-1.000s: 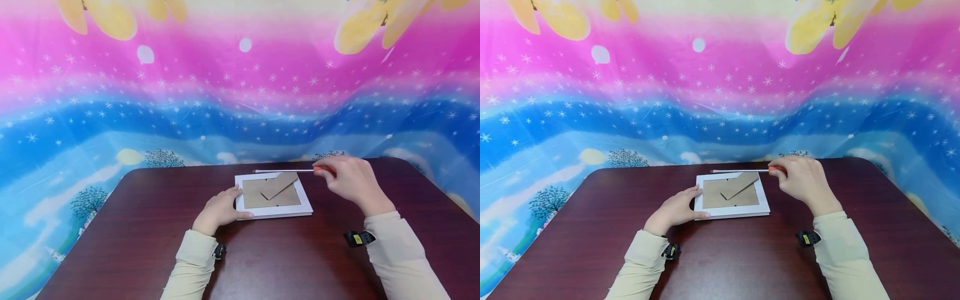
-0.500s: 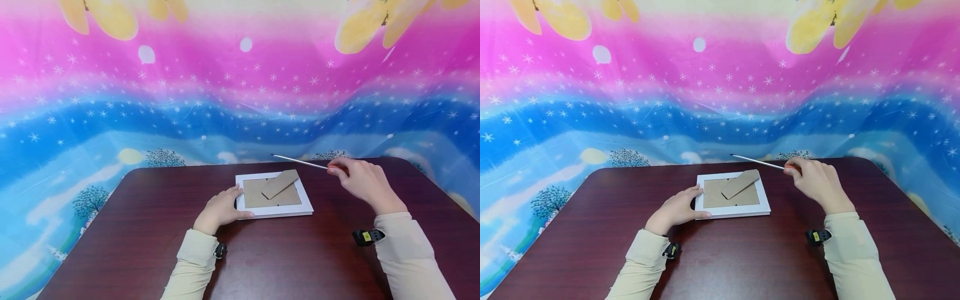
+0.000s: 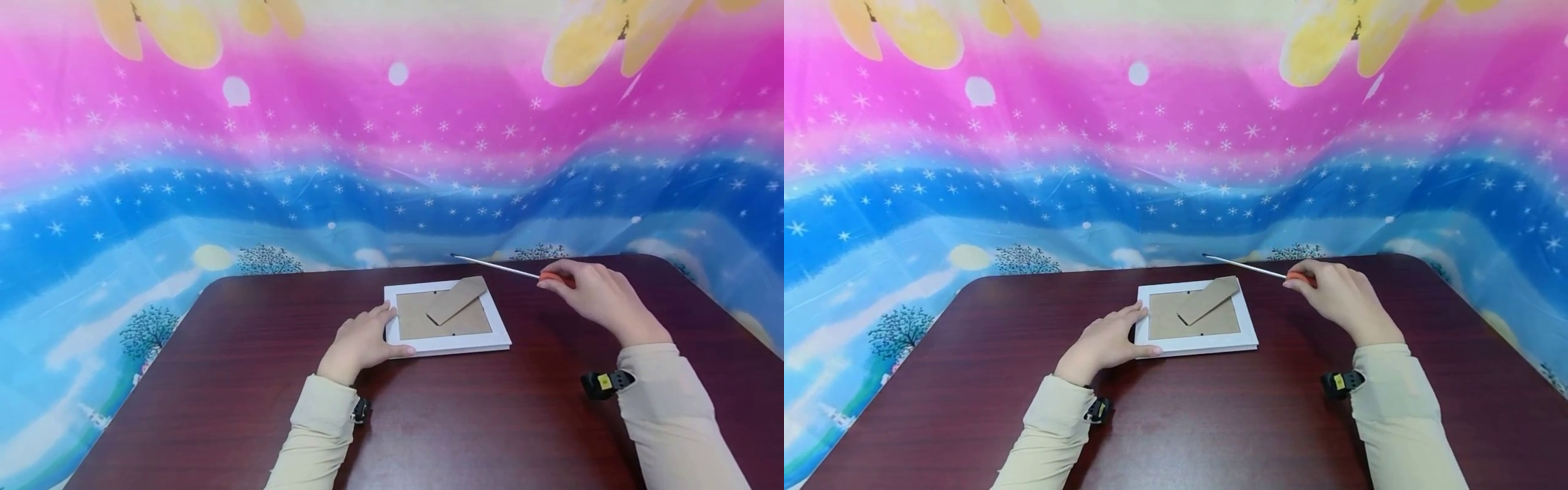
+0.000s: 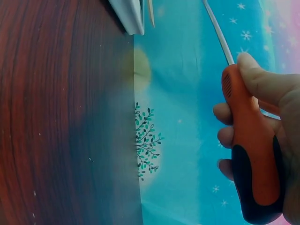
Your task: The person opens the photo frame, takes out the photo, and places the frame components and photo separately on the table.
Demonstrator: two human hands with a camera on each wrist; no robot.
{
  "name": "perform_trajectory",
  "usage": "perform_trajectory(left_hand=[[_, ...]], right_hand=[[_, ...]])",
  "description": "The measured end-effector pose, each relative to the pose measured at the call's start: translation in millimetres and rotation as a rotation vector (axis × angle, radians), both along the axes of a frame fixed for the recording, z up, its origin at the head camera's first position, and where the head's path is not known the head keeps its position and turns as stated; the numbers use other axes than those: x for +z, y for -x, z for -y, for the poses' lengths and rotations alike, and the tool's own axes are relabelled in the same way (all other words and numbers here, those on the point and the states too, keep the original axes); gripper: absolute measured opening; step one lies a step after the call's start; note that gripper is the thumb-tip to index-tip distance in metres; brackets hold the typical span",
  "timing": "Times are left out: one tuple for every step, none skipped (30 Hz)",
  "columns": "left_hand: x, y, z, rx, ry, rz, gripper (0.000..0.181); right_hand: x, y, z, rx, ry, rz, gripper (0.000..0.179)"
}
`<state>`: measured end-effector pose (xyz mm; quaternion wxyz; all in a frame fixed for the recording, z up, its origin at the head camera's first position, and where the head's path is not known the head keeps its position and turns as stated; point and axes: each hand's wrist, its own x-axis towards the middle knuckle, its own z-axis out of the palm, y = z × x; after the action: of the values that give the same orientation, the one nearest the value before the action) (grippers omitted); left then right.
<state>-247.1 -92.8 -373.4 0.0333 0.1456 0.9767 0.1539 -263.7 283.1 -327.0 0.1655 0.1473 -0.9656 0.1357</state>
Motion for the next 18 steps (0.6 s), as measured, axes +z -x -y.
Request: perform_trajectory(left_hand=[[0.6, -0.5, -0.8, 0.005, 0.009, -0.002, 0.088], [1.1, -1.0, -1.7, 0.008, 0.018, -0.005, 0.088], [1.5, -1.3, -2.6, 0.014, 0.026, -0.006, 0.088], [2.0, -1.9, -3.3, 0.018, 0.035, -0.009, 0.088], [2.3, -2.6, -4.2, 0.021, 0.049, -0.013, 0.088], [2.7, -3.5, -5.1, 0.024, 0.065, -0.019, 0.088], [3.0, -4.3, -6.1, 0.025, 0.084, -0.028, 0.088], [3.4, -5.1, -7.2, 0.026, 0.102, -0.037, 0.088], [4.0, -6.0, -8.4, 0.027, 0.120, -0.046, 0.088], [4.7, -7.1, -9.6, 0.029, 0.139, -0.053, 0.088], [5.5, -8.3, -10.8, 0.031, 0.158, -0.062, 0.088], [6.4, -9.6, -12.1, 0.033, 0.172, -0.069, 0.088], [7.2, -10.7, -13.5, 0.036, 0.185, -0.076, 0.087], [8.2, -12.0, -14.9, 0.040, 0.195, -0.079, 0.086], [9.3, -13.3, -16.4, 0.045, 0.207, -0.081, 0.086], [10.2, -14.7, -18.0, 0.050, 0.218, -0.082, 0.085], [11.1, -16.1, -19.8, 0.054, 0.229, -0.084, 0.084], [11.8, -17.3, -21.7, 0.058, 0.237, -0.086, 0.084]], right_hand=[[0.1, -0.1, 0, -0.002, -0.003, -0.006, 0.027], [0.3, -0.3, 0, -0.002, -0.007, -0.014, 0.027], [0.4, -0.6, 0, -0.002, -0.011, -0.023, 0.028], [0.7, -0.8, 1, -0.001, -0.014, -0.030, 0.028], [0.8, -1.0, 1, 0.001, -0.015, -0.037, 0.029], [1.0, -1.3, 2, 0.001, -0.015, -0.040, 0.030], [1.2, -1.6, 2, 0.002, -0.014, -0.044, 0.030], [1.2, -1.9, 3, 0.003, -0.013, -0.046, 0.031], [1.3, -2.1, 3, 0.004, -0.011, -0.047, 0.031], [1.3, -2.3, 4, 0.005, -0.009, -0.047, 0.031], [1.2, -2.4, 4, 0.006, -0.007, -0.048, 0.032], [1.3, -2.6, 4, 0.006, -0.006, -0.049, 0.032], [1.3, -2.7, 4, 0.007, -0.006, -0.051, 0.031], [1.3, -2.7, 4, 0.008, -0.006, -0.052, 0.031], [1.4, -2.7, 4, 0.009, -0.005, -0.052, 0.031], [1.5, -2.5, 4, 0.009, -0.006, -0.054, 0.031], [1.7, -2.5, 4, 0.009, -0.007, -0.054, 0.031], [1.9, -2.5, 3, 0.007, -0.009, -0.055, 0.031]])
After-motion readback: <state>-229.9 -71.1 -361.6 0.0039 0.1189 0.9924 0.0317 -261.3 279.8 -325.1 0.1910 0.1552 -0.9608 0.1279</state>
